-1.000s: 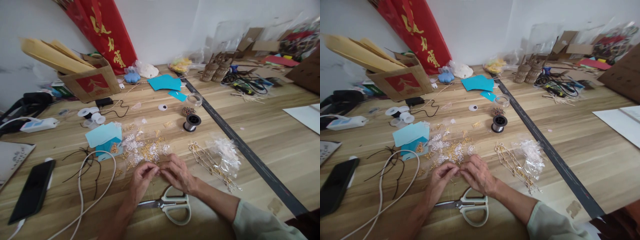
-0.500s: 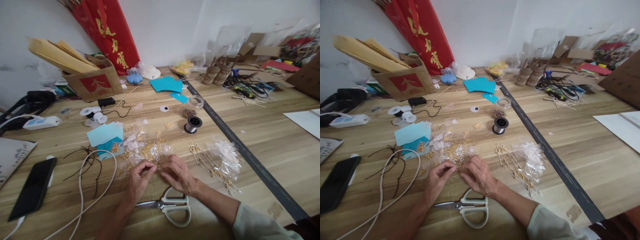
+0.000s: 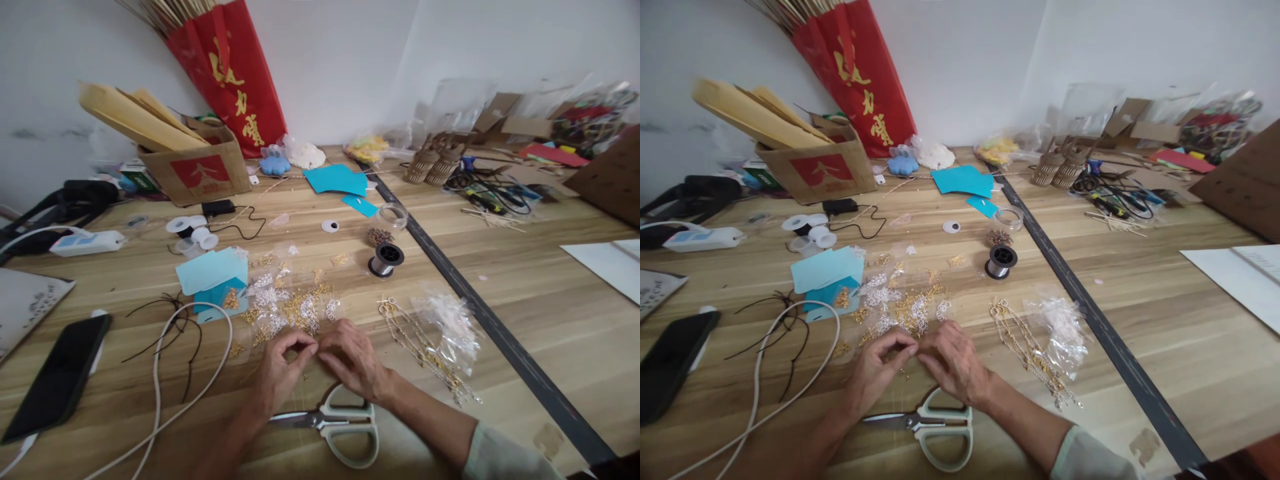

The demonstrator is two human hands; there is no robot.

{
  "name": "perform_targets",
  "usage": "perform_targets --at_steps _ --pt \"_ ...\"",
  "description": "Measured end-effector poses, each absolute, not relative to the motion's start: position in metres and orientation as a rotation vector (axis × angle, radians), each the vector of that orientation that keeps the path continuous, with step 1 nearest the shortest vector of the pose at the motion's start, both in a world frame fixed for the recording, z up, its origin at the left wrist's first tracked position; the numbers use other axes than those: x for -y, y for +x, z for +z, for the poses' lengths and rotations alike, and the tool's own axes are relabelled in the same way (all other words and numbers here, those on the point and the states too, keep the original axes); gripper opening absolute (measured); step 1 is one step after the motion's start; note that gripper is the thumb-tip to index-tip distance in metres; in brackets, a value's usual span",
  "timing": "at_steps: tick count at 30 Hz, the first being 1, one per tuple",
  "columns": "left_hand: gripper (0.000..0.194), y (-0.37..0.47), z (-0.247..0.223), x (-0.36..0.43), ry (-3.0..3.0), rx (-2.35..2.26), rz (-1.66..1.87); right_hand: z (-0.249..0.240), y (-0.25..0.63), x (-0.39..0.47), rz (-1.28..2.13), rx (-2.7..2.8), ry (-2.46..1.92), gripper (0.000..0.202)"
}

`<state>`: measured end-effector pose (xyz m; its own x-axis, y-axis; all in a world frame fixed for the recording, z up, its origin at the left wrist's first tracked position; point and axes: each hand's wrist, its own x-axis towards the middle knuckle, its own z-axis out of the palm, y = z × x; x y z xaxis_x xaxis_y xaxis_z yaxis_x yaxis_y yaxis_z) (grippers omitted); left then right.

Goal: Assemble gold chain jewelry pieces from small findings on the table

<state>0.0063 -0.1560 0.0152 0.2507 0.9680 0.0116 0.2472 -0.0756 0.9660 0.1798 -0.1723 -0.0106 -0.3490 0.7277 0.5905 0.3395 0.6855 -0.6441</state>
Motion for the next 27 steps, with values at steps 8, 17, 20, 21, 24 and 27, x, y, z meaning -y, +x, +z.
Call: perform_targets --at_steps 8,17,20,21,24,27 --pt "0.011 0.009 0.021 0.157 1.542 -1.195 0.877 -0.014 0.179 0.171 0.448 1.961 -0.868 0.008" --pt "0.012 0.005 0.019 0.159 1.611 -1.211 0.901 -0.013 0.178 0.172 0.453 2.006 -0.907 0.009" --pt "0.014 0.004 0.017 0.161 1.631 -1.217 0.912 -0.012 0.178 0.172 0.475 2.023 -0.902 0.012" --pt "0.014 0.004 0.016 0.162 1.645 -1.217 0.917 -0.012 0.178 0.172 0.479 2.026 -0.900 0.013" --pt "0.015 0.004 0.011 0.163 1.695 -1.202 0.964 -0.012 0.178 0.173 0.485 2.031 -0.896 0.015" --pt "0.015 0.004 0.006 0.165 1.758 -1.187 1.020 -0.012 0.178 0.174 0.503 2.042 -0.889 0.014"
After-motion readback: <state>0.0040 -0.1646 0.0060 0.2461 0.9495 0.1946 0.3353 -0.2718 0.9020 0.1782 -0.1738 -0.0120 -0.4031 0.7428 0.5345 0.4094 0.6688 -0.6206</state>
